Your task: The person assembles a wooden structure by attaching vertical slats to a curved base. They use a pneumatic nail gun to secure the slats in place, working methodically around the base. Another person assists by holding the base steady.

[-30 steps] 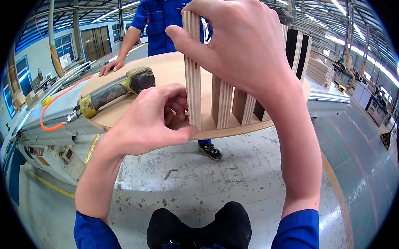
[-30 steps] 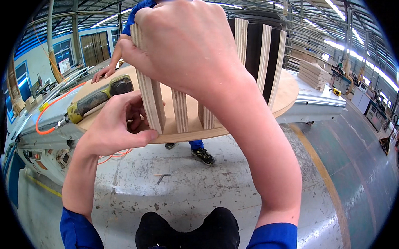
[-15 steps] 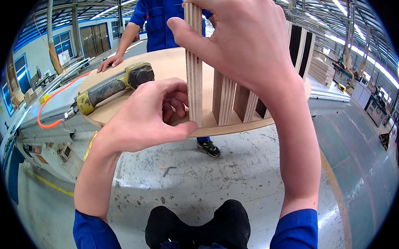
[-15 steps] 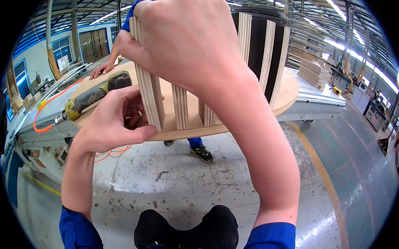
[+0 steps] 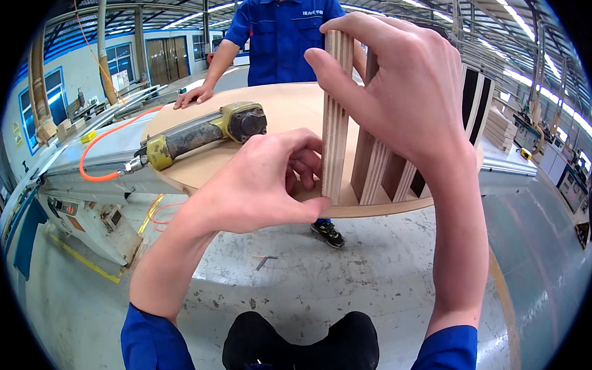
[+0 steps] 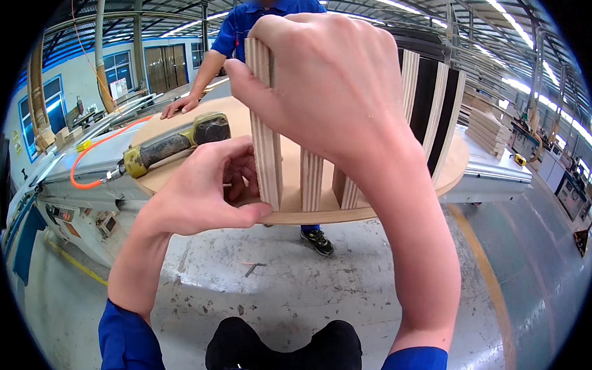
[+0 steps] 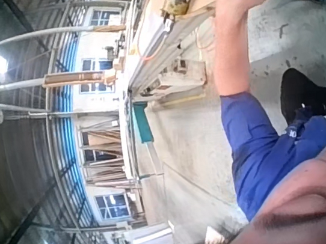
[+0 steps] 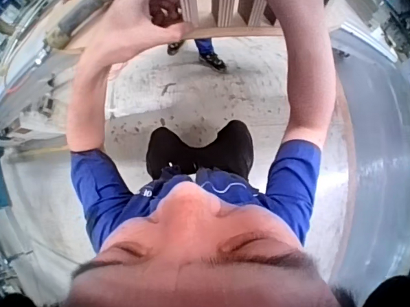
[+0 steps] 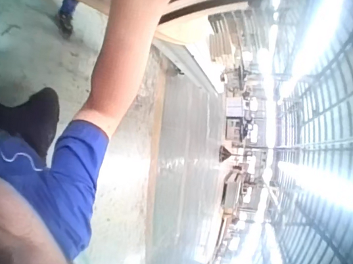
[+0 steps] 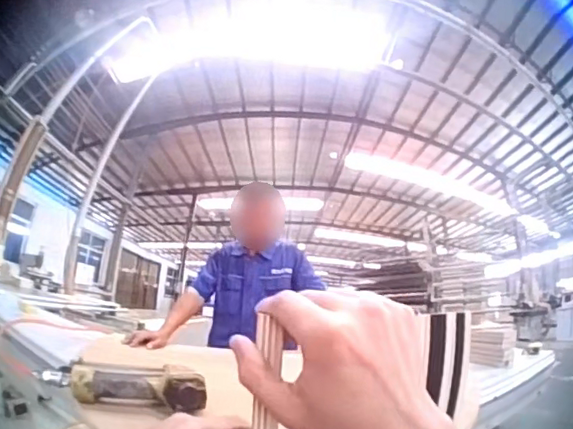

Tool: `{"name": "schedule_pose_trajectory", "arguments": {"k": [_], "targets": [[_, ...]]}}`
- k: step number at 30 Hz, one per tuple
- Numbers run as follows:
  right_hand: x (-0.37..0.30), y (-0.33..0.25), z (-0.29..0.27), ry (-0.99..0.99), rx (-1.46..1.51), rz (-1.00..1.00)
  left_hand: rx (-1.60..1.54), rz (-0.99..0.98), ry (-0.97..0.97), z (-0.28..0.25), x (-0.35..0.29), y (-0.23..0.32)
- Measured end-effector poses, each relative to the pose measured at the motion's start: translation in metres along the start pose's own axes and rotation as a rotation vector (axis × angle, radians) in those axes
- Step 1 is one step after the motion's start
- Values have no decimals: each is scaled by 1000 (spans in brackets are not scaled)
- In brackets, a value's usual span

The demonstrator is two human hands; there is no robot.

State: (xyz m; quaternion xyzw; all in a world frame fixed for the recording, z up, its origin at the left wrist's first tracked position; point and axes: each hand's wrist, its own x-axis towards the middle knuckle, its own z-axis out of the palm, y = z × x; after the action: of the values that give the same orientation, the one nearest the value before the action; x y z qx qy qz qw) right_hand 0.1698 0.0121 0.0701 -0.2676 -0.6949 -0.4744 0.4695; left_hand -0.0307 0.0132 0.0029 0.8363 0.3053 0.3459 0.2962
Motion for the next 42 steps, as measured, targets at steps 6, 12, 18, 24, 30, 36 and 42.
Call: {"name": "schedule_pose_trajectory", "arguments": {"k": [6,12,18,24,30,36,42], "targets": [[-1,-4,4,-44,-25,50,-87,4,-48,-5,-1,-8],[3,-1,2,102,48,-36,-325,59,-4,-10,5,-21],[-15,-16,-7,49,199,-176,-796,23,84,-32,-4,-28],[-30,-31,-3,-119,133,-150,-774,59,35,-30,-4,-25],[-37,-37,-9,-213,99,-180,-823,96,-59,-39,-5,-37],[-8,-11,-39,-4,204,-118,-307,146,150,-11,-6,-18],[7,-30,-39,-183,193,94,-87,93,46,-1,0,-5]]}}
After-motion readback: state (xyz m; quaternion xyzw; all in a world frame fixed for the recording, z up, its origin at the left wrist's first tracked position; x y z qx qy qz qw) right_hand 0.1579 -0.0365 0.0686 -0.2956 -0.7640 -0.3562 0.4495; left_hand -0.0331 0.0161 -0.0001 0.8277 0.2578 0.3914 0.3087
